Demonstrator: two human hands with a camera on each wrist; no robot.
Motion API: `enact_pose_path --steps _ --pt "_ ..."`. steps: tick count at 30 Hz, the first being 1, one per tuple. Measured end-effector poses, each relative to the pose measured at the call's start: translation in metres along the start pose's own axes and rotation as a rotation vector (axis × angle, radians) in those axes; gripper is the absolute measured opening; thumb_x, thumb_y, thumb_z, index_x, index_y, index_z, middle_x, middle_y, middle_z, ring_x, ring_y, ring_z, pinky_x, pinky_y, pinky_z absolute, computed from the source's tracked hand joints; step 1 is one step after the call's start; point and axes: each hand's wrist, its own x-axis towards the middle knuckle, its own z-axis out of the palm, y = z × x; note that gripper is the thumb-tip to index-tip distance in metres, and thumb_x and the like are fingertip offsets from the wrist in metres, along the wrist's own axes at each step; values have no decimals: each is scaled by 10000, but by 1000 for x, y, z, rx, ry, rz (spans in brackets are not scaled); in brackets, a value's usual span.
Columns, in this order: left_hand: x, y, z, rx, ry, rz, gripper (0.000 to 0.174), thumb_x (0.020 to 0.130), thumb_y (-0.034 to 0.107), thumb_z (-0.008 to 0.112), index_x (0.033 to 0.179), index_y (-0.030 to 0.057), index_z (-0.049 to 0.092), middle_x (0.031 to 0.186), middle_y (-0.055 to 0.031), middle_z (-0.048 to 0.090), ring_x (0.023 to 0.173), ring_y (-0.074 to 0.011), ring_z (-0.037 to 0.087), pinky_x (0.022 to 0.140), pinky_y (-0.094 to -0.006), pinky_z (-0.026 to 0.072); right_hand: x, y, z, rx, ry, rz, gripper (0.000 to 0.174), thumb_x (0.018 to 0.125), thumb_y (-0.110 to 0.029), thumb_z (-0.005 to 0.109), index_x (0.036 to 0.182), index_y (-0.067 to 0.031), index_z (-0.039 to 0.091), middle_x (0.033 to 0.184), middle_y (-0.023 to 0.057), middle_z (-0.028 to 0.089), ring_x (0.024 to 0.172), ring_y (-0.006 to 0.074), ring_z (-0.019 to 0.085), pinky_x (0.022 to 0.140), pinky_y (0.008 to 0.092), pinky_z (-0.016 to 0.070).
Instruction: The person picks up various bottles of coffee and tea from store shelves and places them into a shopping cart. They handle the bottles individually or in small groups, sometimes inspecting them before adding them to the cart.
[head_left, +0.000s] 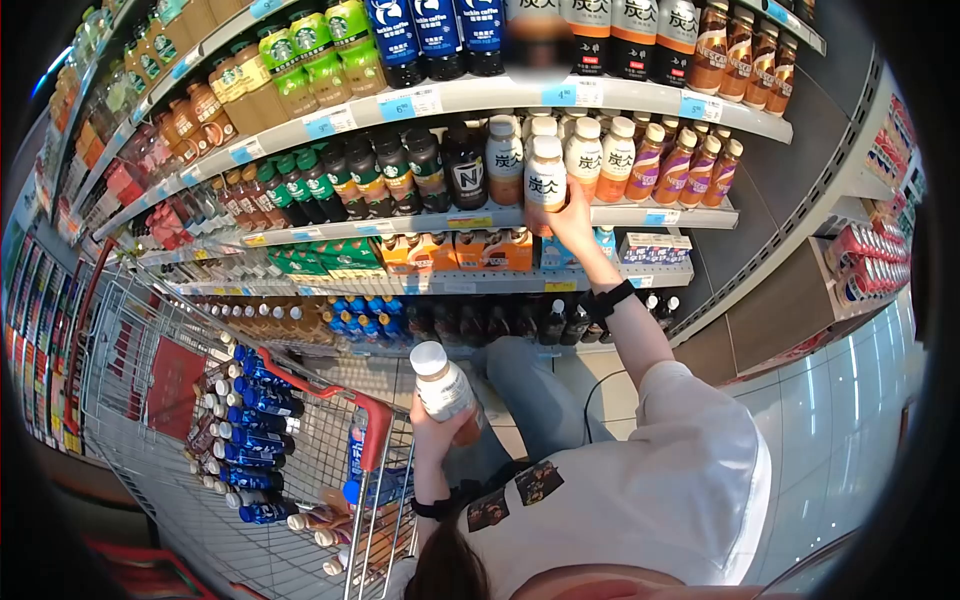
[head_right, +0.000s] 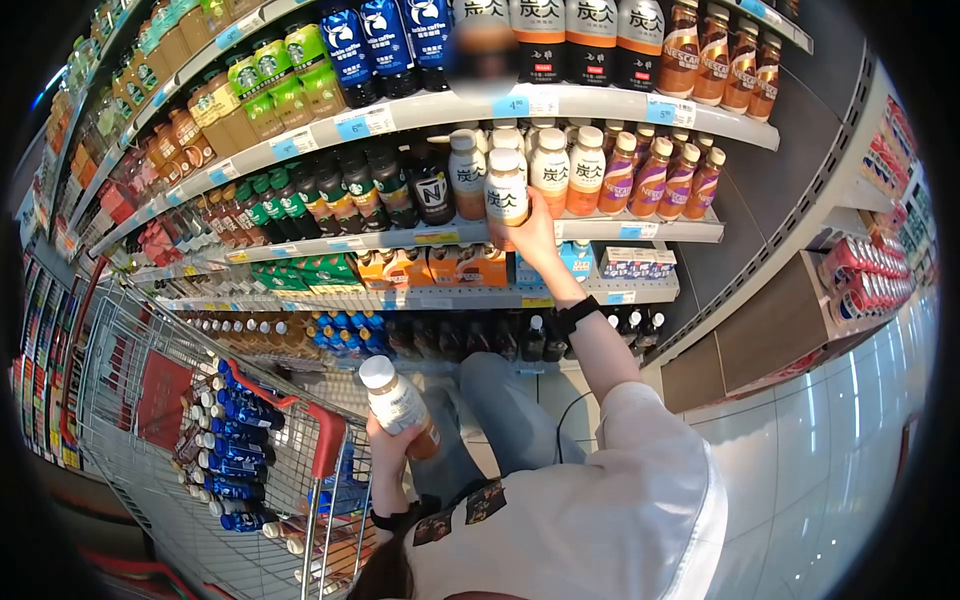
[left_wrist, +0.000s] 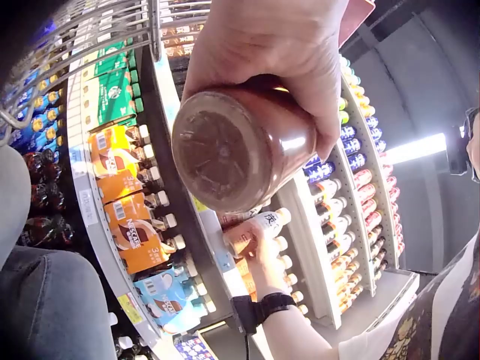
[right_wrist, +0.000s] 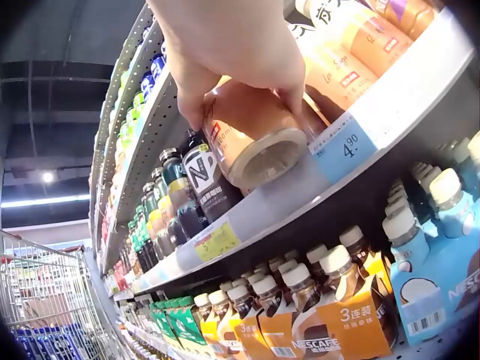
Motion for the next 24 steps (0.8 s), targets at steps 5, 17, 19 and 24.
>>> enact_pose_path --steps 5,17,19,24 --pt "-2 4 0 40 3 -40 653 600 -6 740 1181 1 441 1060 -113 583 971 -218 586 845 -347 472 -2 -4 0 -69 32 -30 746 582 -218 784 1190 48 444 1077 172 576 1029 235 556 881 329 430" --pt "-9 -2 -2 75 13 -62 637 590 -14 736 1162 0 455 1052 -110 585 969 -227 587 843 -349 474 11 7 1 -167 56 -53 772 577 -223 779 1203 36 409 1062 192 574 1026 291 561 869 358 437" --pt "-9 1 2 51 10 -74 635 593 -4 737 1162 -1 455 1052 -113 586 971 -228 589 844 -349 475 18 9 3 -214 71 -82 737 595 -213 788 1185 35 422 1047 166 587 999 239 579 859 343 446" --pt "-8 2 5 86 8 -99 636 595 16 741 1162 -3 455 1047 -119 588 970 -230 592 840 -347 478 21 1 9 -170 62 -13 771 600 -233 774 1224 24 403 1089 200 571 1041 295 557 876 368 437"
